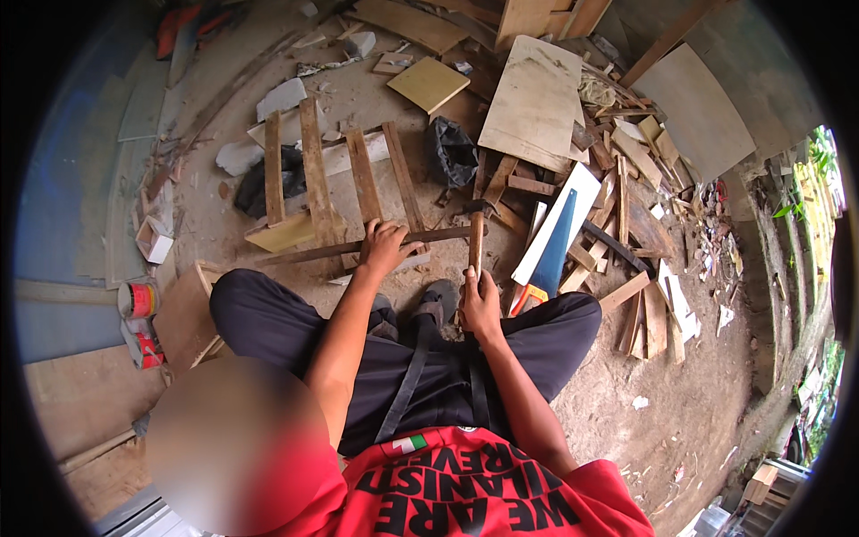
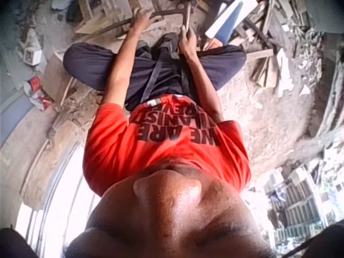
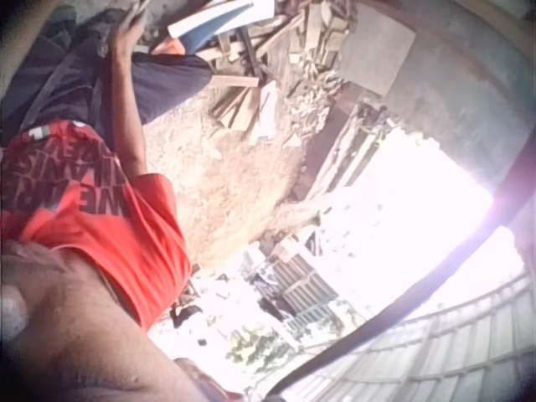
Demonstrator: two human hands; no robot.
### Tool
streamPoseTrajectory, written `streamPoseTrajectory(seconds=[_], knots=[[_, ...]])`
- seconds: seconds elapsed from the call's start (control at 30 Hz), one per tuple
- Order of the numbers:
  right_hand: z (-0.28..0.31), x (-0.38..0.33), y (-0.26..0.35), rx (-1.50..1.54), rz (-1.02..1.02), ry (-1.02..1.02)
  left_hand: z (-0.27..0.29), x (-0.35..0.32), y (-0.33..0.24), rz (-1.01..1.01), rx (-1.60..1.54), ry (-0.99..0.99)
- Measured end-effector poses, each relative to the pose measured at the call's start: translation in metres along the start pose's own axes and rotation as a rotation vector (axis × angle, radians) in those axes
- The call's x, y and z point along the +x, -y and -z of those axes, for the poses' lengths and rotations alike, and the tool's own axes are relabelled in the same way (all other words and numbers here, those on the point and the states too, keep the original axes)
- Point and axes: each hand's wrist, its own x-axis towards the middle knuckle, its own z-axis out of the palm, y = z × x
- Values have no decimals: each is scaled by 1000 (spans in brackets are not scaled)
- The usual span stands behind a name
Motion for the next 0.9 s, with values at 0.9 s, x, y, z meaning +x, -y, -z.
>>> streamPoseTrajectory(seconds=[0.9], knots=[[44,-24,66,284,50,-219,69,22,-45,-45,-328,-160]])
